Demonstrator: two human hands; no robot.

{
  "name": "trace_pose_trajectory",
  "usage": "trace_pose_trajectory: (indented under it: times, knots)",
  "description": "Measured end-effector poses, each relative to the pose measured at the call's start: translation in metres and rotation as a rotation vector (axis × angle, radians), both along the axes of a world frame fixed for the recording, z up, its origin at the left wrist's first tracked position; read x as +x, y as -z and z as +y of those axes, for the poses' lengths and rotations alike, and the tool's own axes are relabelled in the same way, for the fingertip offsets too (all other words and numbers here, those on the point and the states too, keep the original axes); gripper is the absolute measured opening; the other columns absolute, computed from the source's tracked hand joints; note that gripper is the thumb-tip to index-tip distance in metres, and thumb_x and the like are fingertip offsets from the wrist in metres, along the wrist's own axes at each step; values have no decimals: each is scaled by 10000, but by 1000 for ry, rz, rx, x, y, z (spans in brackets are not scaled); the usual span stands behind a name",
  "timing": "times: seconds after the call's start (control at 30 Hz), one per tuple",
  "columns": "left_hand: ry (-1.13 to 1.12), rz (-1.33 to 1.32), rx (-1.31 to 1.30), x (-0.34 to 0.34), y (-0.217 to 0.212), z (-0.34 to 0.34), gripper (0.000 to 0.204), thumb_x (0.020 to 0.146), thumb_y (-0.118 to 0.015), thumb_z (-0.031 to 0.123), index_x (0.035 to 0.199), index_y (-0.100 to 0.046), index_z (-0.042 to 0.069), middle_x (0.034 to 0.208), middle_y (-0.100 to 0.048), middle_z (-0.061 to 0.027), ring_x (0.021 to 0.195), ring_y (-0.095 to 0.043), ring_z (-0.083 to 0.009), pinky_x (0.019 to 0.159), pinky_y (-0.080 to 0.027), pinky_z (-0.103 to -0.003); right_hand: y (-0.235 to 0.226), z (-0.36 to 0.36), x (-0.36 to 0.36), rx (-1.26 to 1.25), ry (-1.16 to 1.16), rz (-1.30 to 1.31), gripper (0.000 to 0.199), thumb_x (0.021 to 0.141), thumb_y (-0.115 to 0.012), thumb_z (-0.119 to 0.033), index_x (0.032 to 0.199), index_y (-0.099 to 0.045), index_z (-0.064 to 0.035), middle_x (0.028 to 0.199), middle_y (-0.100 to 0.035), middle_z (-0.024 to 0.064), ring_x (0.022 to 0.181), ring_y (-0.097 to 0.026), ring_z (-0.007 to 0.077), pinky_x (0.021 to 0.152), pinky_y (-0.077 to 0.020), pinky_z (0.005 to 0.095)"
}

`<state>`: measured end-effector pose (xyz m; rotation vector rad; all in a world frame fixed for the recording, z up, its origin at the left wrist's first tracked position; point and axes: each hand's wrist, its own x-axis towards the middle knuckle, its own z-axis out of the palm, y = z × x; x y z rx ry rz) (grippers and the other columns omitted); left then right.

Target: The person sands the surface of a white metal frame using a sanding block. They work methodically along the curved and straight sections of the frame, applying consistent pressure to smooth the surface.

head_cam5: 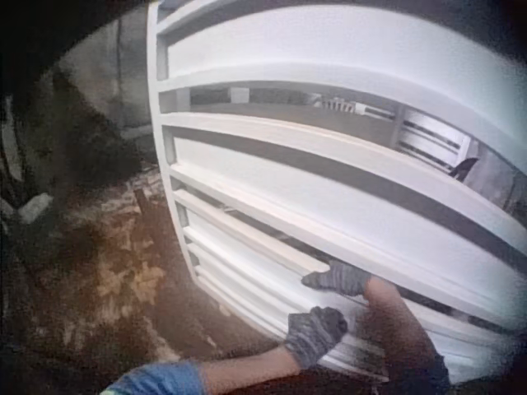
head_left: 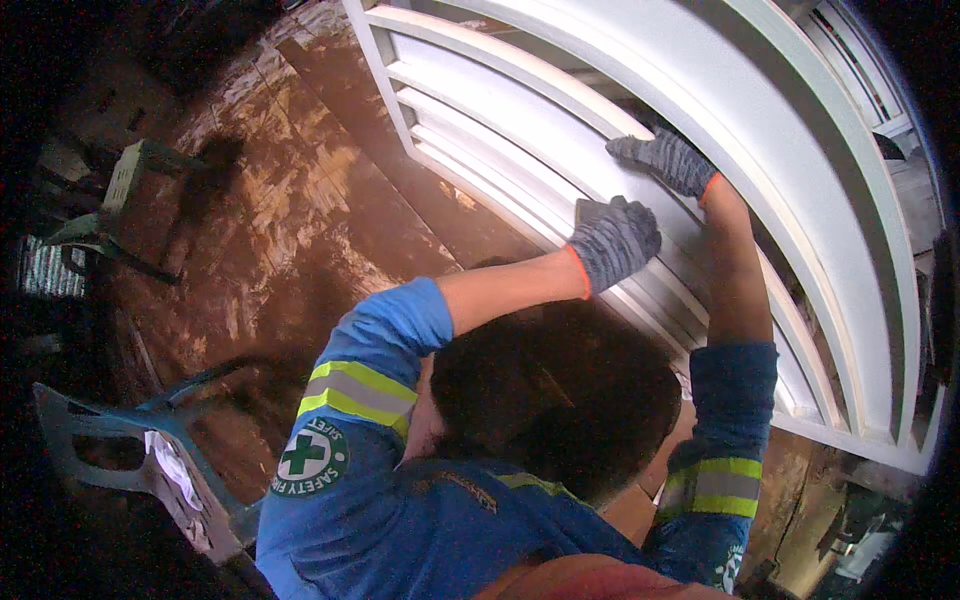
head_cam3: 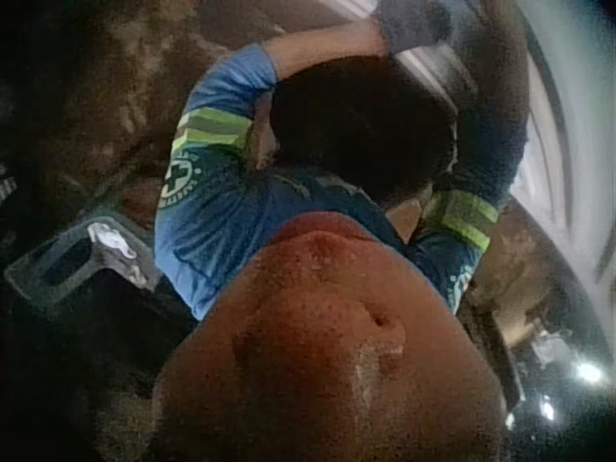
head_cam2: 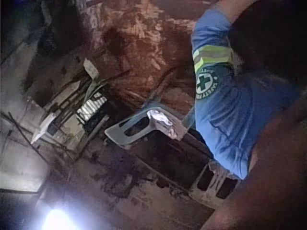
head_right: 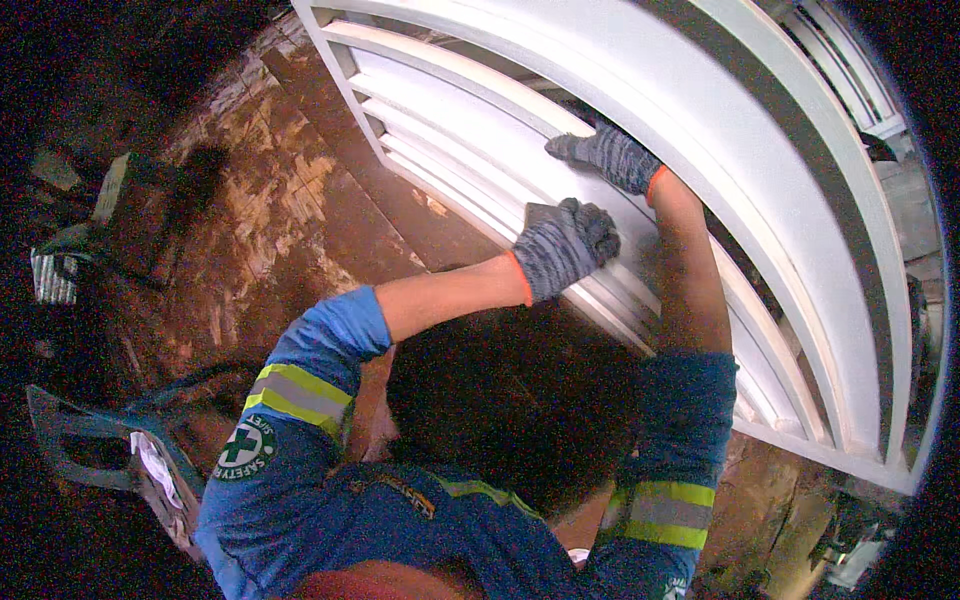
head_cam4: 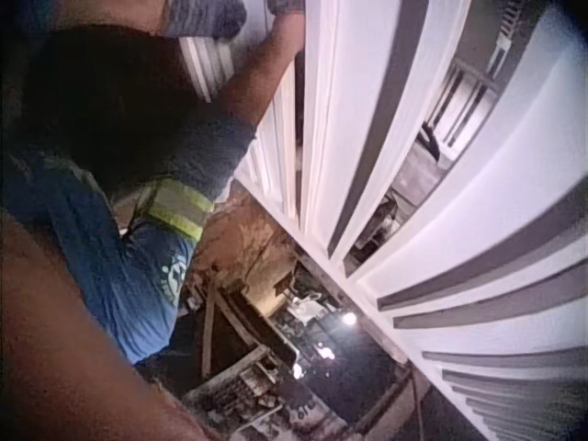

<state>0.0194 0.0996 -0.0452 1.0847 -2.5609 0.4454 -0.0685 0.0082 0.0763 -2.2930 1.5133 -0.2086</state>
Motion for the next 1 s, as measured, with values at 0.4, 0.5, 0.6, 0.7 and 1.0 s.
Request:
trace_pose_trajectory:
  times: [0.4, 0.5, 0.6, 0.7, 1.0]
  knots:
    - [-302, 116, 2, 154, 18, -62, 323, 816, -478, 195, 1127, -560, 162, 1201, -556, -77, 1064, -541, -266, 926, -412, -428, -9, 0, -8, -51, -38, -17, 671, 670, -670, -632, 1078, -663, -100, 914, -672, 175, 823, -638, 300, 780, -500, 385]
    - [-511, -92, -191, 220, 23, -96, 318, 801, -486, 127, 1101, -584, 164, 1115, -602, -87, 971, -584, -266, 849, -466, -412, -16, 5, -7, -22, -25, -11, 678, 685, -670, -627, 1085, -659, -80, 935, -667, 183, 852, -636, 291, 804, -494, 376]
    - [-584, -38, -41, 313, 4, -142, 185, 776, -553, 191, 914, -669, 145, 853, -655, -117, 790, -630, -281, 728, -507, -375, -21, 7, -7, 28, -29, -25, 690, 698, -673, -620, 1103, -648, -61, 975, -661, 183, 883, -633, 283, 828, -488, 365]
    - [-705, -210, -75, 357, 3, -157, 169, 753, -567, 183, 870, -685, 156, 813, -661, -112, 754, -633, -292, 710, -519, -371, 11, -10, -14, -42, -107, -92, 690, 691, -659, -623, 1128, -638, -88, 1008, -659, 188, 903, -635, 305, 844, -486, 387]
    - [-458, -46, -45, 260, 11, -118, 236, 764, -518, 102, 979, -610, 127, 959, -627, -120, 932, -591, -313, 830, -476, -421, -15, 8, -5, -104, -36, -7, 799, 658, -678, -666, 1129, -619, -23, 1009, -652, 218, 894, -646, 280, 840, -497, 360]
